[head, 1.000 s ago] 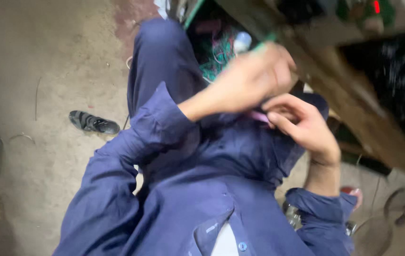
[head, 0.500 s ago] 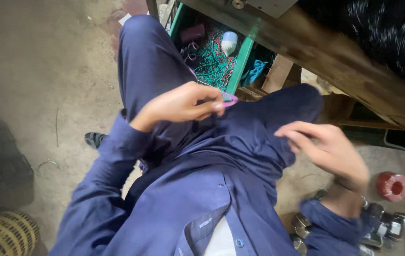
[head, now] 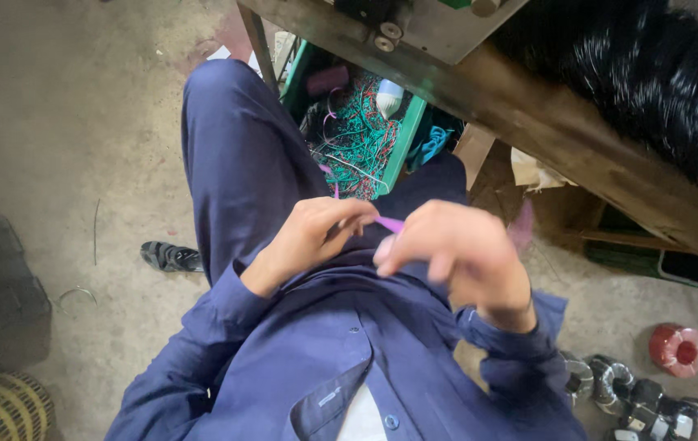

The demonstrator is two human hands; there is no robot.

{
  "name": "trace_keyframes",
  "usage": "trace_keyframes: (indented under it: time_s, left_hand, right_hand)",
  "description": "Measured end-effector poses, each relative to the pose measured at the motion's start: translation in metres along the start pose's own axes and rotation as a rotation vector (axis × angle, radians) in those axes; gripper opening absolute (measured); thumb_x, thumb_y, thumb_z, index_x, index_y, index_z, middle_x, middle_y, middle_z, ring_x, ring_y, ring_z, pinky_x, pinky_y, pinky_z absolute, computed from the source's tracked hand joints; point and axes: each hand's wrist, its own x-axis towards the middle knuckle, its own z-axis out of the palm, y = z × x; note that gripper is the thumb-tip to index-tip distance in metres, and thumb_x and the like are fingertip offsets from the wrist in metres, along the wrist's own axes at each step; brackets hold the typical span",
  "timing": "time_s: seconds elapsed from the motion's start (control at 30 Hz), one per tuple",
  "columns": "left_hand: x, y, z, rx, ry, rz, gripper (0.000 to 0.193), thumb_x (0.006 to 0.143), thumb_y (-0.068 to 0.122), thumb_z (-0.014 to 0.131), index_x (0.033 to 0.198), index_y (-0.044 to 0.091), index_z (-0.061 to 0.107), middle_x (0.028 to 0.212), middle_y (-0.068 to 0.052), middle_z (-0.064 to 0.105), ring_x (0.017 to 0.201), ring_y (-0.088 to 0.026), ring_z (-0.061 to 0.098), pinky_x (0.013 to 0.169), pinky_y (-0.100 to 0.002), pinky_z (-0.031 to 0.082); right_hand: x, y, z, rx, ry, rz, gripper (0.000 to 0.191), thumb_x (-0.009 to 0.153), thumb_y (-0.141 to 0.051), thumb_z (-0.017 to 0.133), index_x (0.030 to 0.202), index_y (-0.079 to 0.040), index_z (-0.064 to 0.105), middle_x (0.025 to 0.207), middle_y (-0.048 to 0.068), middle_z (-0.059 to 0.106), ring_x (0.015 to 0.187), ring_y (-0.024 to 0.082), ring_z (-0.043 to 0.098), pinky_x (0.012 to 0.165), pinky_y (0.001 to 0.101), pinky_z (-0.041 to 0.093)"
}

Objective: The person sits on the floor and feeds bundles of black wires into a wire processing machine. They operate the machine's control panel, collect processed wires, and tie them into bundles using a pink strap.

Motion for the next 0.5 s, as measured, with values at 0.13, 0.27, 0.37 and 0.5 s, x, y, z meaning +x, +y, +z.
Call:
trace_keyframes:
  time_s: [0.13, 0.27, 0.37, 0.5]
  left_hand:
    - [0.006, 0.006, -0.008, 0.094, 0.116, 0.239, 0.029, 0.087, -0.001, 0.075, 0.115, 0.006, 0.071, 0.090, -0.005, 0.073, 0.081, -0.022, 0.071, 0.074, -0.035, 0.054]
    - [0.014, 0.011, -0.018, 0.167, 0.199, 0.353, 0.027, 0.087, 0.001, 0.079, 0.113, 0.006, 0.073, 0.092, -0.005, 0.074, 0.079, -0.022, 0.070, 0.072, -0.035, 0.054]
    - [0.019, 0.012, -0.027, 0.207, 0.225, 0.396, 0.028, 0.087, 0.003, 0.081, 0.114, 0.006, 0.073, 0.093, -0.005, 0.073, 0.080, -0.021, 0.070, 0.072, -0.035, 0.055]
    - [0.025, 0.011, -0.036, 0.215, 0.253, 0.395, 0.027, 0.088, 0.003, 0.082, 0.114, 0.006, 0.074, 0.095, -0.005, 0.074, 0.081, -0.021, 0.070, 0.072, -0.035, 0.055]
  right_hand:
    - [0.056, -0.043, -0.003, -0.368, -0.376, -0.502, 0.027, 0.098, -0.022, 0.067, 0.113, -0.001, 0.072, 0.107, 0.008, 0.074, 0.086, 0.018, 0.071, 0.081, 0.0362, 0.057]
    - [0.088, -0.061, 0.001, -0.440, -0.416, -0.710, 0.031, 0.097, -0.021, 0.064, 0.121, -0.004, 0.074, 0.106, 0.009, 0.069, 0.084, 0.019, 0.064, 0.083, 0.0333, 0.056]
    - [0.097, -0.056, -0.001, -0.563, -0.364, -0.824, 0.034, 0.094, -0.019, 0.062, 0.123, -0.008, 0.075, 0.106, 0.009, 0.069, 0.082, 0.017, 0.062, 0.080, 0.0304, 0.054]
    - [0.098, -0.053, 0.005, -0.701, -0.245, -0.843, 0.026, 0.097, -0.023, 0.064, 0.119, -0.015, 0.075, 0.098, 0.006, 0.071, 0.077, 0.017, 0.062, 0.073, 0.0271, 0.051]
